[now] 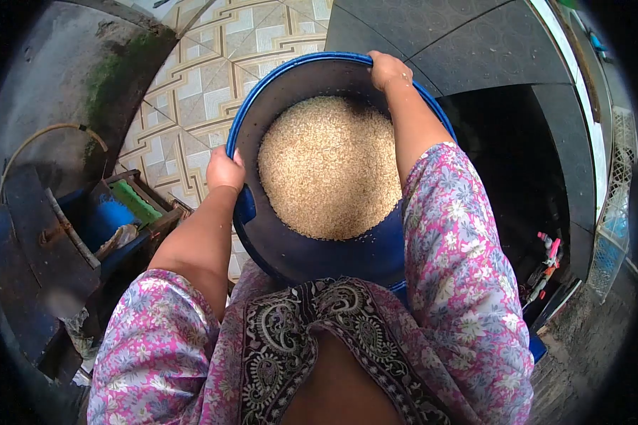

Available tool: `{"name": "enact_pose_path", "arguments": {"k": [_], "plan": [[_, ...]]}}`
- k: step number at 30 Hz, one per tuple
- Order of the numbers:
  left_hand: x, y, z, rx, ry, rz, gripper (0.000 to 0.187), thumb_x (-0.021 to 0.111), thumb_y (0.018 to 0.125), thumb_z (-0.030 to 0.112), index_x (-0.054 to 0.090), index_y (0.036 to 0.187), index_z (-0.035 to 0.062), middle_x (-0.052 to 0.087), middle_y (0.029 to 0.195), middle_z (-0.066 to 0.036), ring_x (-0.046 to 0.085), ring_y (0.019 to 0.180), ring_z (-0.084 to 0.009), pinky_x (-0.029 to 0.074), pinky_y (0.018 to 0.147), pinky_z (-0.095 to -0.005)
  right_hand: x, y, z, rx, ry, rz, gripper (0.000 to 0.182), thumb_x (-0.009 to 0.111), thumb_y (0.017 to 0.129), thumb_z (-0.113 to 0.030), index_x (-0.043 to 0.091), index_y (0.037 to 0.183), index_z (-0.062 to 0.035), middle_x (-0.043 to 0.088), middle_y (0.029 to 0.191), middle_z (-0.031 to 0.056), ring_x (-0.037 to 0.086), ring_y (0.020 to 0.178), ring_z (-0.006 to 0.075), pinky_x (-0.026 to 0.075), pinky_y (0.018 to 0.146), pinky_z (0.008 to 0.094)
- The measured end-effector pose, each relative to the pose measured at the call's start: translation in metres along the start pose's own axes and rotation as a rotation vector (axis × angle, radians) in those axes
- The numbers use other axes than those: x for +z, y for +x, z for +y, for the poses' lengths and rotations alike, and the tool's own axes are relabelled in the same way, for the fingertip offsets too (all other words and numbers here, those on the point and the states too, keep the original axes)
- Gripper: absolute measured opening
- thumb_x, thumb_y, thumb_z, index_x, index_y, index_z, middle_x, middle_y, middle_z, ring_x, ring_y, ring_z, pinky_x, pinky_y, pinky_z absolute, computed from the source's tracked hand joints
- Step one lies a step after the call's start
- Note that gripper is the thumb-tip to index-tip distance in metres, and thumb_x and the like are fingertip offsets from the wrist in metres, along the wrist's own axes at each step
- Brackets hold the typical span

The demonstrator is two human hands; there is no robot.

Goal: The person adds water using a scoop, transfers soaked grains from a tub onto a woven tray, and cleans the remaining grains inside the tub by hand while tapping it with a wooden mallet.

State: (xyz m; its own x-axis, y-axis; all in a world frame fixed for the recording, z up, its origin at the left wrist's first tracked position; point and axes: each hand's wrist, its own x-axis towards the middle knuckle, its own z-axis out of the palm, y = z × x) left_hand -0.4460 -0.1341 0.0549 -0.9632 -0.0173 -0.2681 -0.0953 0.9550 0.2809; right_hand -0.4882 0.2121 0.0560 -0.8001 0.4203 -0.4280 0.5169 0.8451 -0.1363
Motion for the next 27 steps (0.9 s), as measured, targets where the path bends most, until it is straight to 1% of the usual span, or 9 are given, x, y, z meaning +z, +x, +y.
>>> {"name": "enact_pose_path", "arguments": {"k": [3,7,9,12,15,18,20,24,27], "plan": [[0.003,0.000,-0.002,0.044,0.017,0.050,0.026,0.053,0.078,0.025,0.053,0.086,-0.0001,0.056,0.086,-0.022,0.055,0.081,-0.0378,0.043,0.072,-0.0416,0.000,0.001,0.000,0.016,0.022,0.007,0.028,0.043,0.081,-0.009,0.053,0.105,-0.0202,0.056,0.107,0.0088,0.051,0.104,0.0273,0.037,0.086,0.0415],[0.002,0.001,-0.001,0.008,0.039,0.010,0.026,0.053,0.078,0.024,0.052,0.086,-0.0002,0.056,0.085,-0.022,0.055,0.081,-0.0378,0.044,0.072,-0.0418,-0.001,0.001,0.000,0.021,0.028,-0.022,0.027,0.042,0.082,-0.010,0.054,0.104,-0.0199,0.055,0.108,0.0093,0.050,0.104,0.0277,0.036,0.087,0.0418],[0.003,0.002,-0.003,-0.013,0.029,-0.040,0.023,0.053,0.077,0.022,0.051,0.085,0.0018,0.055,0.086,-0.020,0.055,0.081,-0.0366,0.044,0.072,-0.0425,0.000,0.003,0.000,0.023,0.038,-0.020,0.027,0.042,0.082,-0.011,0.054,0.104,-0.0201,0.055,0.109,0.0093,0.050,0.104,0.0278,0.036,0.087,0.0419],[-0.002,0.001,0.001,-0.026,0.019,-0.060,0.024,0.054,0.077,0.023,0.051,0.087,0.0015,0.055,0.087,-0.020,0.055,0.081,-0.0365,0.044,0.073,-0.0424,0.002,0.004,0.001,0.038,0.037,-0.030,0.026,0.041,0.082,-0.011,0.054,0.103,-0.0205,0.055,0.110,0.0093,0.050,0.104,0.0281,0.035,0.088,0.0420],[0.002,0.001,-0.002,0.010,-0.006,-0.011,0.025,0.053,0.078,0.024,0.053,0.087,0.0006,0.056,0.086,-0.022,0.055,0.080,-0.0373,0.044,0.072,-0.0420,0.003,0.007,0.000,0.069,0.058,-0.027,0.026,0.041,0.082,-0.011,0.055,0.103,-0.0207,0.054,0.110,0.0089,0.050,0.105,0.0278,0.034,0.089,0.0421],[0.001,0.001,-0.001,0.007,0.002,-0.031,0.024,0.053,0.077,0.022,0.052,0.089,0.0012,0.055,0.090,-0.020,0.055,0.083,-0.0361,0.044,0.074,-0.0417,-0.002,0.006,-0.002,0.086,0.061,-0.044,0.027,0.042,0.082,-0.011,0.055,0.103,-0.0212,0.054,0.111,0.0080,0.049,0.106,0.0270,0.034,0.089,0.0419],[0.001,0.001,0.000,0.009,0.003,-0.032,0.024,0.053,0.077,0.022,0.053,0.088,0.0013,0.055,0.090,-0.020,0.054,0.084,-0.0361,0.044,0.074,-0.0417,-0.003,0.005,-0.003,0.071,0.014,-0.088,0.030,0.044,0.081,-0.010,0.054,0.106,-0.0225,0.053,0.113,0.0067,0.048,0.107,0.0259,0.035,0.089,0.0417],[0.005,0.002,-0.005,0.035,0.020,-0.020,0.023,0.053,0.077,0.023,0.054,0.086,0.0020,0.055,0.090,-0.019,0.054,0.083,-0.0363,0.044,0.074,-0.0420,-0.006,0.004,-0.005,0.076,0.012,-0.086,0.032,0.045,0.081,-0.010,0.053,0.109,-0.0234,0.053,0.113,0.0059,0.048,0.108,0.0252,0.036,0.088,0.0415],[0.005,0.002,-0.004,0.006,0.000,-0.029,0.022,0.053,0.077,0.023,0.054,0.086,0.0028,0.055,0.091,-0.018,0.054,0.083,-0.0360,0.044,0.073,-0.0422,-0.008,0.002,-0.007,0.088,-0.017,-0.096,0.033,0.045,0.081,-0.010,0.052,0.110,-0.0235,0.053,0.114,0.0053,0.048,0.108,0.0247,0.036,0.087,0.0411]]}}
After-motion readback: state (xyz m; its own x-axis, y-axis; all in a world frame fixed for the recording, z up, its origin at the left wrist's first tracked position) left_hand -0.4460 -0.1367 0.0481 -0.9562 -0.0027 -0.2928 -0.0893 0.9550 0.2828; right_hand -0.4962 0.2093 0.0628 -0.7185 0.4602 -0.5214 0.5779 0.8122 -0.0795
